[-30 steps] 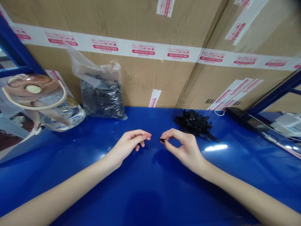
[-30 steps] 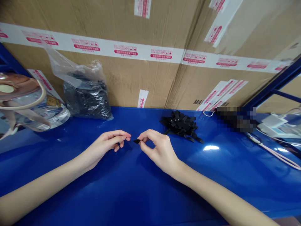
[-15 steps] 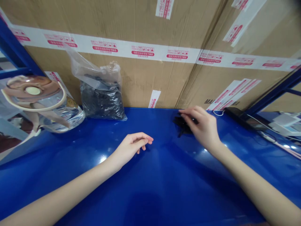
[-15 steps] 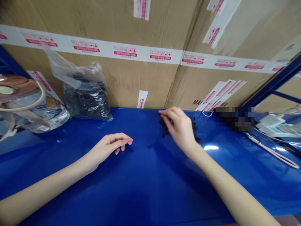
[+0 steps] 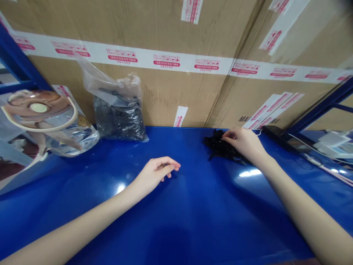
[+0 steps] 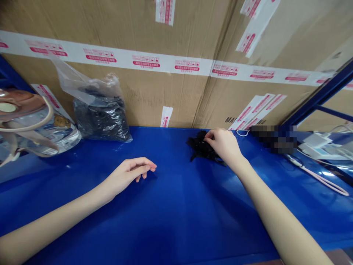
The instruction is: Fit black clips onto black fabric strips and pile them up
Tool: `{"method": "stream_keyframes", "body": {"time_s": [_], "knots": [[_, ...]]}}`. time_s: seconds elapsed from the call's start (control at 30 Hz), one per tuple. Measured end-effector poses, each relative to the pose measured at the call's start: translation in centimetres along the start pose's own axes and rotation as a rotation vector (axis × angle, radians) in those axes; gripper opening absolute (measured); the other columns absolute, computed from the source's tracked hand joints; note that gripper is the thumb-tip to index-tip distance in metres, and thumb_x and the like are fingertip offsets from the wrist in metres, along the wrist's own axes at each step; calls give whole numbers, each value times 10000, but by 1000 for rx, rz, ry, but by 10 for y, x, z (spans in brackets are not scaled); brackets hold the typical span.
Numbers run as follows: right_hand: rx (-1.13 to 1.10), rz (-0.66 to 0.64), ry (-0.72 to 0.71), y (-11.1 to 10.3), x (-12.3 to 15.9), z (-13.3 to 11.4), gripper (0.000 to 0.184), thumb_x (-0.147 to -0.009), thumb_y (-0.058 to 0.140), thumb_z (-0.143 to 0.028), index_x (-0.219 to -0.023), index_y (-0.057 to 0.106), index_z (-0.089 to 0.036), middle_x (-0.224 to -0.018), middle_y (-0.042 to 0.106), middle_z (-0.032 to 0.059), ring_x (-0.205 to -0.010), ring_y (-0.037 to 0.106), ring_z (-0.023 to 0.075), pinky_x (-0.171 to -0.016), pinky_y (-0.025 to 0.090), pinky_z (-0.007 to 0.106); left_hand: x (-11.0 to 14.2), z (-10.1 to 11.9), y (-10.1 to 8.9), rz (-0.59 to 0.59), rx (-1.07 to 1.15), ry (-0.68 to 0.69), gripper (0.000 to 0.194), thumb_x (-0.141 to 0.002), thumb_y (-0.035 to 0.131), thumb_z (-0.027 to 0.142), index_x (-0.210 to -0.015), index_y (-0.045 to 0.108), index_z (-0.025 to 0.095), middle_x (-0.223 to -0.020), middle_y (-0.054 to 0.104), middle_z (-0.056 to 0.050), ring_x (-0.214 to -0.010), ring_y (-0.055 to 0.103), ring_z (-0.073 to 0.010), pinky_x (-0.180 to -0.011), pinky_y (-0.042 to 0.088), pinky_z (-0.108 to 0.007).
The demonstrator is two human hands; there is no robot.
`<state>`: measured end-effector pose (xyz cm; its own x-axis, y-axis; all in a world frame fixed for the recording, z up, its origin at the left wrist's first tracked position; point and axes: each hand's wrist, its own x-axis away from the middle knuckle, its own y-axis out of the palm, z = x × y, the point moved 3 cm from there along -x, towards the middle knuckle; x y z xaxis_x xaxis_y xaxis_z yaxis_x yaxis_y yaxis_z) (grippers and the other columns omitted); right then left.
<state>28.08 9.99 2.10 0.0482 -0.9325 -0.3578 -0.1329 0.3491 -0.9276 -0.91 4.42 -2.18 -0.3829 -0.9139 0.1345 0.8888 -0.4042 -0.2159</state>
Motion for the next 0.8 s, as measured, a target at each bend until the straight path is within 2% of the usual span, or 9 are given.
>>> {"method": "stream_keyframes", "body": {"time_s": [0.2, 0.33, 0.4, 0.5, 0.6, 0.7, 0.8], "knots": [[134, 177, -87, -14, 3, -5, 268, -885, 474, -253, -838, 720, -157, -831, 677, 108, -812, 641, 270, -698, 458, 358, 0, -4, 1, -17, -63, 32, 198, -812, 528, 282, -847, 687, 169, -852, 679, -33, -616, 524, -110, -501, 373, -203], [45, 246, -96, -19, -3, 8, 312, -918, 475, -356, -989, 700, -152, -899, 670, 123, -882, 639, 285, -780, 483, 394, 1, -4, 2, -17, -83, 70, 195, -818, 528, 285, -840, 686, 172, -841, 691, -33, -604, 533, -113, -489, 375, -206], [-37, 192, -142, -12, -6, 18, 394, -909, 495, -451, -1105, 659, -152, -990, 669, 138, -957, 635, 299, -833, 492, 425, 2, -3, 3, -9, -82, 76, 192, -815, 528, 281, -836, 685, 173, -837, 695, -36, -599, 540, -116, -483, 375, -207], [-99, 28, -227, 8, -1, 31, 612, -858, 529, -587, -1304, 536, -170, -1199, 615, 166, -1135, 575, 333, -944, 458, 495, 4, -1, 3, 2, -88, 83, 189, -819, 531, 279, -833, 687, 173, -832, 701, -42, -600, 550, -122, -477, 372, -211], [-162, -106, -194, 30, 11, 40, 675, -852, 520, -618, -1374, 469, -193, -1309, 563, 168, -1199, 548, 331, -1002, 431, 511, 6, -1, 4, 8, -102, 92, 180, -826, 541, 279, -829, 688, 174, -836, 708, -46, -613, 565, -131, -476, 366, -215], [-223, -111, -144, 45, 21, 37, 644, -861, 511, -606, -1346, 498, -182, -1281, 592, 170, -1195, 561, 331, -1011, 432, 522, 7, 0, 4, 10, -114, 112, 174, -844, 533, 265, -837, 682, 176, -854, 707, -43, -618, 576, -130, -494, 381, -220], [-276, -74, -167, 52, 27, 19, 620, -855, 537, -587, -1321, 519, -177, -1300, 581, 173, -1230, 534, 333, -1034, 413, 531, 9, 2, 5, 24, -142, 147, 183, -873, 509, 247, -864, 676, 175, -865, 700, -38, -627, 583, -128, -536, 414, -230]]}}
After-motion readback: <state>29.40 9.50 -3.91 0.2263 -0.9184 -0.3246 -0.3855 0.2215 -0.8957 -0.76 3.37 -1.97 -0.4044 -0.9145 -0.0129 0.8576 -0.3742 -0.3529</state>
